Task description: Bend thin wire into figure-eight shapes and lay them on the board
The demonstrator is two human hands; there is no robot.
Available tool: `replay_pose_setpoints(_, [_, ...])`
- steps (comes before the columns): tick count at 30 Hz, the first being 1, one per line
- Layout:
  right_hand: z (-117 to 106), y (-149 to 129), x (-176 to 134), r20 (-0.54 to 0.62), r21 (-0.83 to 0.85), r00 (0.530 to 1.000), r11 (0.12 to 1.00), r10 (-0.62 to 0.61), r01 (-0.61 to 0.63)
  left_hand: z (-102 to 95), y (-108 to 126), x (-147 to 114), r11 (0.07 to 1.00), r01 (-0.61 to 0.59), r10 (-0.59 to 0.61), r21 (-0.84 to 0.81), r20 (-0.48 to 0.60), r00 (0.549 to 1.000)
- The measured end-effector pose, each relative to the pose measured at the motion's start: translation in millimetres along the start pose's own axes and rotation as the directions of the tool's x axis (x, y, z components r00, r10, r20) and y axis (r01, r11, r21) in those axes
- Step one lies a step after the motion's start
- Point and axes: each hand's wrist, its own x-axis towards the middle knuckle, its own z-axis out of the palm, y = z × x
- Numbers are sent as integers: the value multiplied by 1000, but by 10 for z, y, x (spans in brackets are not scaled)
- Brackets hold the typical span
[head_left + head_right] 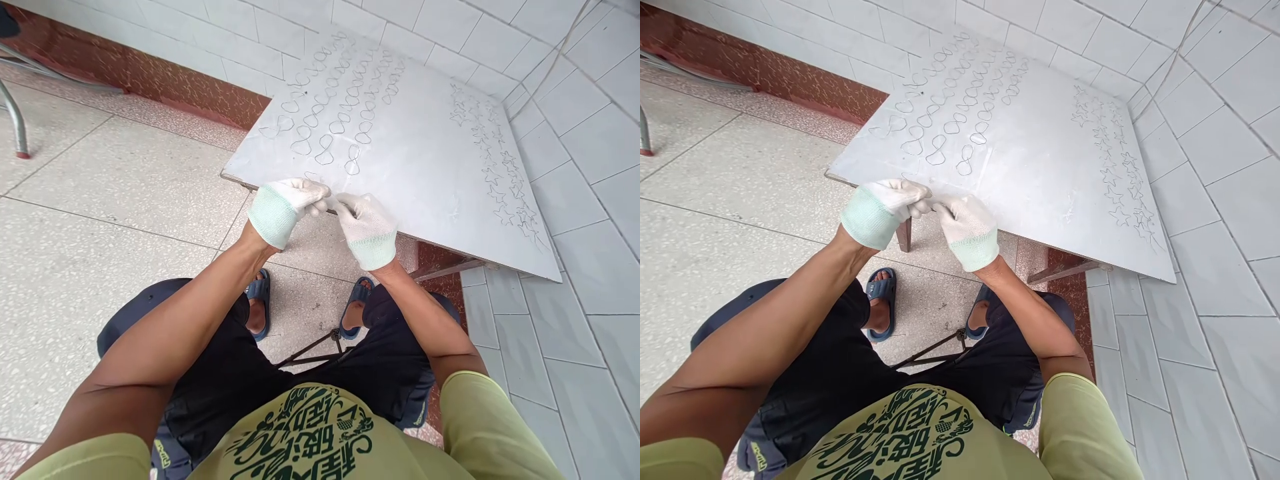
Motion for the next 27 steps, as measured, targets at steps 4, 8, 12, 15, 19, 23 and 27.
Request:
replay_pose_setpoints(4, [8,45,-4,-9,-32,1000,999,-10,9,-32,17,34,999,32,-32,22,21,999])
replay_pose_setpoints(8, [11,57,6,13,-22,1000,1000,0,1,-48,35,41,998,41,-42,47,19,999])
replay_pose_setpoints(12, [0,36,9,35,-108,999,994,-26,30,-48,59,42,994,87,-89,59,36,995])
replay_pose_setpoints(15, [-18,24,21,74,-170,995,983,-60,72,-33,70,35,994,101,-102,42,30,994])
replay_pose_setpoints(19, [-52,6,40,156,-175,984,978,-89,116,-21,67,15,990,118,-121,74,32,992])
replay_pose_setpoints(23, [-117,-44,50,212,-179,973,975,-93,133,-56,57,23,991,85,-91,106,53,994])
replay_pose_setpoints(27, [-203,-94,91,310,-177,944,969,-111,172,-153,56,75,979,86,-106,185,103,989])
